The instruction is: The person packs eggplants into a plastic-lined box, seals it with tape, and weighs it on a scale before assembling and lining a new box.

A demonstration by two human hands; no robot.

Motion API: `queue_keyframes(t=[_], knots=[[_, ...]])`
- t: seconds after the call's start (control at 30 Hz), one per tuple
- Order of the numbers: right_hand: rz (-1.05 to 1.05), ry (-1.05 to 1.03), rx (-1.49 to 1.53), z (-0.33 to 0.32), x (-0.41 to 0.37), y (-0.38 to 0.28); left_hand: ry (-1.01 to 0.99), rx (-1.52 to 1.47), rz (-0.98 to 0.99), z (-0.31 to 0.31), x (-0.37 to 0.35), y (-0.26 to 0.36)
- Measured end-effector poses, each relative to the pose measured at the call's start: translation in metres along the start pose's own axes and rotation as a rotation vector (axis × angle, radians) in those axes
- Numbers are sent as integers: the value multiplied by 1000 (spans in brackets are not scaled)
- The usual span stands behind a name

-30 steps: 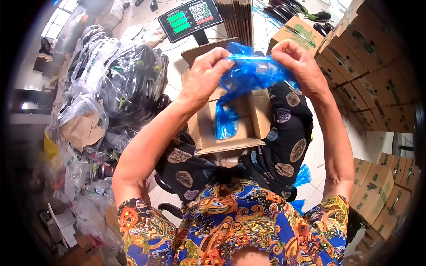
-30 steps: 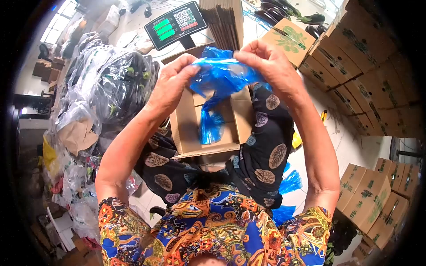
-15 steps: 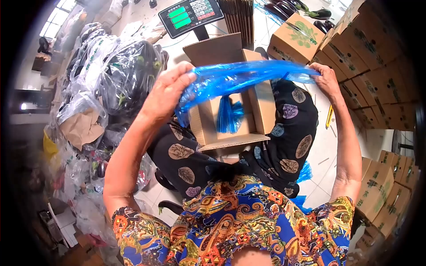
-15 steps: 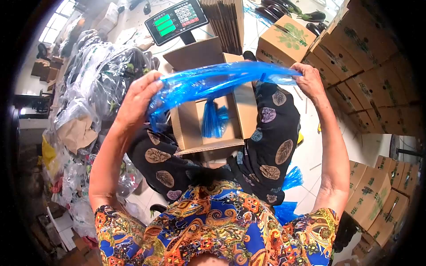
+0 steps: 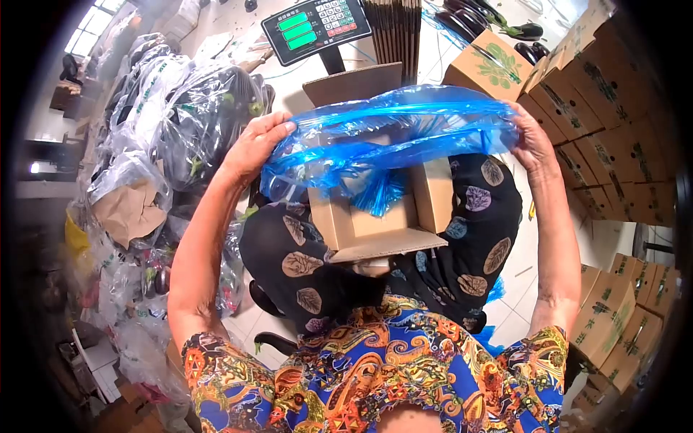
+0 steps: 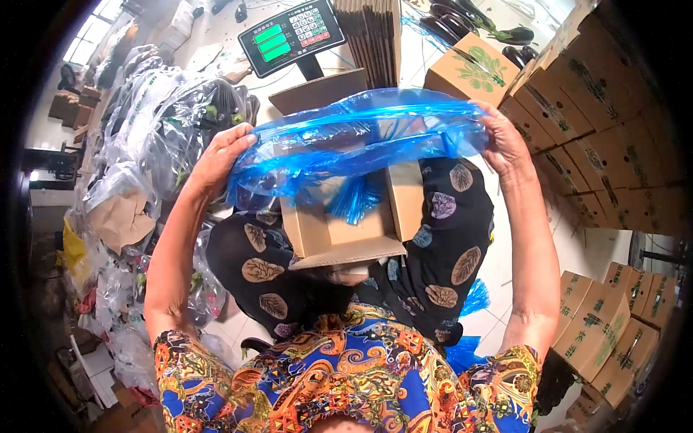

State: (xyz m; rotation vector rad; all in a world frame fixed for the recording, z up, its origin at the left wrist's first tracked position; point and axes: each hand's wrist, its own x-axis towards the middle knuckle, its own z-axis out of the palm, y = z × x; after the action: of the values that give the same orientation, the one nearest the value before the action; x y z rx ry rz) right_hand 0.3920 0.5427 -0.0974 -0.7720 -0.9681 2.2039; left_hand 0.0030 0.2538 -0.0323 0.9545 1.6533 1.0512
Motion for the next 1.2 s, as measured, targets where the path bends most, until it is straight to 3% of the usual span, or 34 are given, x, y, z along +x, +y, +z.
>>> queue_keyframes(t=[0.1, 0.17, 0.27, 0.43, 0.53, 0.63, 0.73, 0.8, 0.87, 0.93, 1.0, 1.03, 1.07, 1.13, 1.2], knots=[[71, -89, 15, -17, 23, 9, 201, 128, 195, -6, 23, -10], [113, -207, -9, -31, 43, 8, 229, -76, 197, -21, 45, -13], [79, -112, -64, 21, 47, -2, 320, -141, 171, -32, 71, -13], [162, -66, -49, 23, 96, 12, 437, -82, 159, -44, 115, -47], [258, 120, -320, 31, 117, 18, 494, 10, 111, -57, 146, -81], [316, 30, -515, 24, 117, 29, 476, 299, 126, -74, 166, -135], [383, -108, -778, -12, 123, 60, 317, 546, 139, -79, 164, -203], [476, -96, -765, -29, 94, 68, 255, 605, 513, -65, 135, -253], [515, -38, -853, -54, 88, 67, 187, 353, 245, -61, 105, -287], [490, 80, -983, -41, 64, 46, 287, 242, -2, -54, 75, -279], [443, 188, -1183, -57, 53, 33, 562, 272, -235, -46, 50, -229], [314, 190, -1487, -68, 40, 26, 679, 172, -235, -54, 40, -225], [-71, 85, -1675, -90, 38, 26, 805, 72, -235, -62, 35, -222], [-327, 171, -1694, -11, 22, 6, 878, -259, -221, -65, 15, -178], [-400, -40, -1520, 60, 15, 4, 793, -418, -254, -67, 1, -153]])
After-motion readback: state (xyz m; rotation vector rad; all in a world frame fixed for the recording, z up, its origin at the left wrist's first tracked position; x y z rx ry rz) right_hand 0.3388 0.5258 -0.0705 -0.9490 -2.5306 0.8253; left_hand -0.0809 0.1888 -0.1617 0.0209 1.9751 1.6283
